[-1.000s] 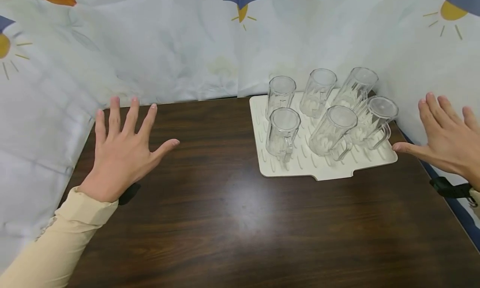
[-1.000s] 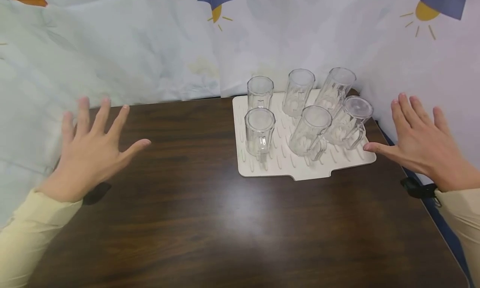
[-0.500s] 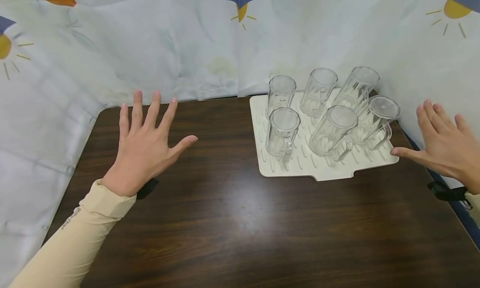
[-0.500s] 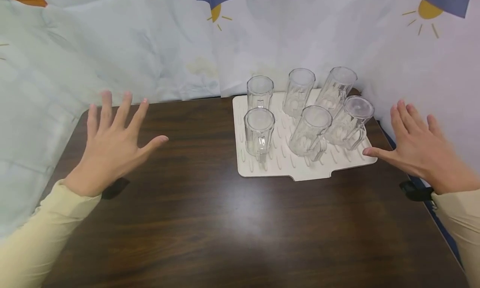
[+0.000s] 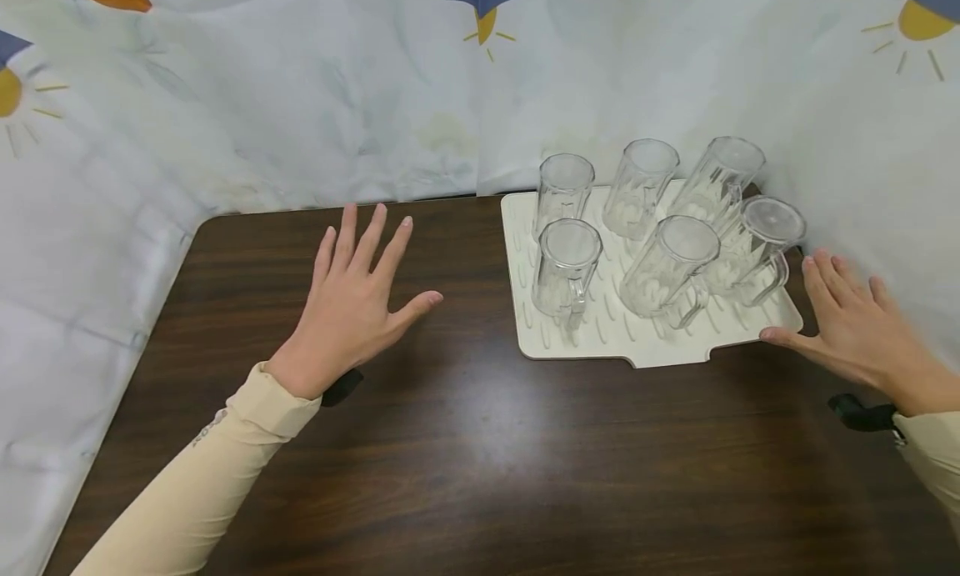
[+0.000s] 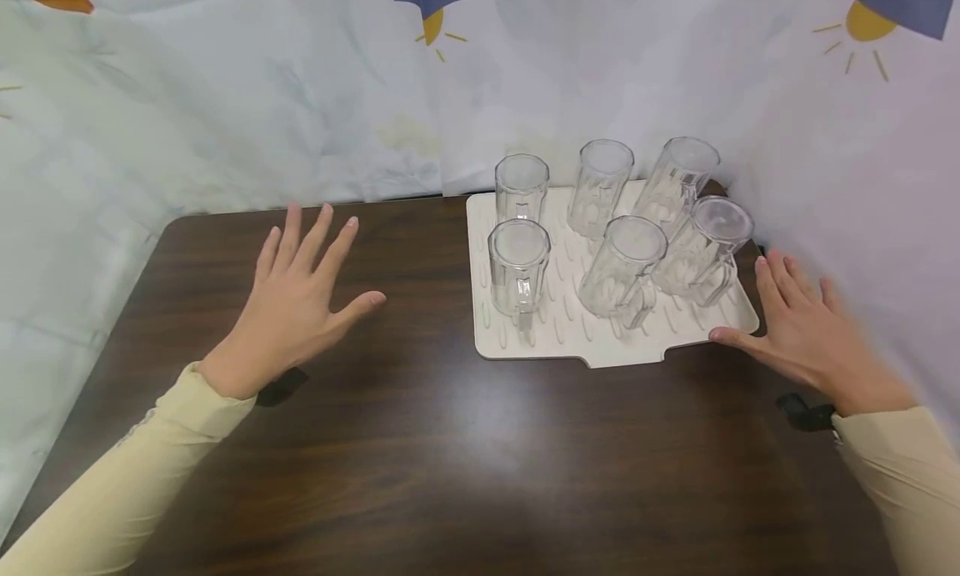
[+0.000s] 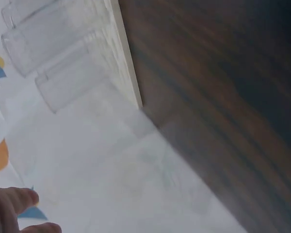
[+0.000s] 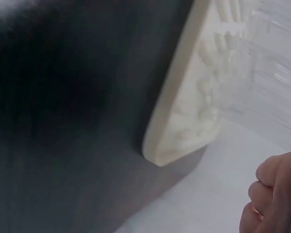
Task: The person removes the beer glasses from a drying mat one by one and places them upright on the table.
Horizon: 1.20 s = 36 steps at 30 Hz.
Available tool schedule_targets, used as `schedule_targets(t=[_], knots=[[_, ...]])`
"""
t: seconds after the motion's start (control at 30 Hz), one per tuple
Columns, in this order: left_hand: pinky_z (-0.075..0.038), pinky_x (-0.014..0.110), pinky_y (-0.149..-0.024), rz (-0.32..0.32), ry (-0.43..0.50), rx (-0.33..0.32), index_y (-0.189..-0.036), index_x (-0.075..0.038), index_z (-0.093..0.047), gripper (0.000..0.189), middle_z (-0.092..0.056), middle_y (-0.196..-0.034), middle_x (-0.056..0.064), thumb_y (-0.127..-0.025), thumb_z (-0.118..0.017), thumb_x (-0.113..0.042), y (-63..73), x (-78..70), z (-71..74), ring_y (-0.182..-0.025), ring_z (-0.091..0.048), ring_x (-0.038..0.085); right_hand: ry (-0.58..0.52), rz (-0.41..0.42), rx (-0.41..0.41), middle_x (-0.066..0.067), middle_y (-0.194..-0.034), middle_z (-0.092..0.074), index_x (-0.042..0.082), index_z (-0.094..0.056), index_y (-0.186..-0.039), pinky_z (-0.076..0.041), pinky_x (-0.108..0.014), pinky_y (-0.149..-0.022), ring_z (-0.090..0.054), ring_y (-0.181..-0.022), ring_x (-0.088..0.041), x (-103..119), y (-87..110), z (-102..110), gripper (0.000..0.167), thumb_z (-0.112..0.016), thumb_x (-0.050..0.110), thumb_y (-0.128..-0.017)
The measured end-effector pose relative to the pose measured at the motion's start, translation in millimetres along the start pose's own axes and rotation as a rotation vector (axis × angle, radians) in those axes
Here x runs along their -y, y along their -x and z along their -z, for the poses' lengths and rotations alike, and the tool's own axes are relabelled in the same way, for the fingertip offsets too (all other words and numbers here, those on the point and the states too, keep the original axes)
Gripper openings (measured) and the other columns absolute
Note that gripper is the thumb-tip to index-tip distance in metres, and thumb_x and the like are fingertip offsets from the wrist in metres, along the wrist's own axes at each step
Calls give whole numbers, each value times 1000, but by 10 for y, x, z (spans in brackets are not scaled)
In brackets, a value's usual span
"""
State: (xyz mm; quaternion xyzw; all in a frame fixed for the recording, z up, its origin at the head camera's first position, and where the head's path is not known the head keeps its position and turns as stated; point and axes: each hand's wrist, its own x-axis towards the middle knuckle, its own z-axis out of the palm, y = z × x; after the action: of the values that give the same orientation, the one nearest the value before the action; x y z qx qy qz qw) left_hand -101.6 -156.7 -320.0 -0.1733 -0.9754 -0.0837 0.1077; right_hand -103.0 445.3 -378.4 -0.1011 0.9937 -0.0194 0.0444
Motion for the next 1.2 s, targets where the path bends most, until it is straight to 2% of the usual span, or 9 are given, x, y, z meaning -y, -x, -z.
schedule_targets(t=[0.17,0.37,0.5,0.6,0.7,0.87,1.07,1.2], knots=[[-9,63,-133,-59,78,-30,-167,-25,-15,92,-14,-175,13,-97,-56,-68,-36,-113,-127,-165,6,35,-18,4,25,-28,-171,9,0,7,-164,-2,-78,-124,5,-160,-48,35,-47,-119,116,-59,66,-95],[-22,69,-128,-194,219,-186,-162,-10,-32,86,-30,-169,22,-101,-44,-70,-68,-268,-341,-163,-10,44,-59,16,53,-27,-171,10,0,7,-163,-4,-79,-122,6,-161,-47,63,-74,-235,116,-61,64,-95],[-32,69,-123,-265,317,-266,-154,-2,-42,79,-42,-161,25,-101,-56,-60,-64,-388,-476,-157,-28,46,-94,10,74,-30,-170,7,-1,7,-163,0,-79,-122,7,-161,-48,97,-101,-283,115,-60,63,-96],[-37,64,-122,-287,391,-283,-151,-1,-45,74,-48,-156,23,-99,-66,-51,-63,-477,-553,-152,-39,42,-106,4,104,-34,-169,4,-2,6,-163,1,-80,-122,7,-160,-50,115,-118,-315,113,-58,63,-97],[-43,56,-120,-307,451,-274,-149,0,-47,71,-52,-151,21,-97,-72,-42,-70,-559,-623,-145,-47,37,-105,-8,146,-36,-168,2,-3,6,-163,0,-80,-121,8,-159,-51,127,-131,-339,112,-56,64,-98],[-49,46,-116,-312,522,-217,-149,-2,-46,70,-56,-146,16,-94,-77,-33,-72,-673,-720,-136,-54,30,-103,-10,201,-37,-167,5,-4,13,-161,-2,-83,-118,7,-158,-53,153,-156,-359,112,-52,65,-101],[-51,42,-114,-301,631,-121,-147,-5,-49,63,-60,-142,10,-95,-76,-29,-75,-800,-813,-133,-58,23,-105,-11,199,-36,-167,6,-4,17,-159,-6,-85,-115,6,-158,-53,166,-171,-373,111,-50,63,-102],[-54,40,-110,-273,709,-62,-145,-5,-51,59,-63,-137,9,-96,-75,-28,-94,-891,-880,-129,-61,20,-119,-22,186,-35,-168,6,-5,13,-160,-3,-86,-114,7,-158,-53,159,-173,-377,104,-45,60,-105]])
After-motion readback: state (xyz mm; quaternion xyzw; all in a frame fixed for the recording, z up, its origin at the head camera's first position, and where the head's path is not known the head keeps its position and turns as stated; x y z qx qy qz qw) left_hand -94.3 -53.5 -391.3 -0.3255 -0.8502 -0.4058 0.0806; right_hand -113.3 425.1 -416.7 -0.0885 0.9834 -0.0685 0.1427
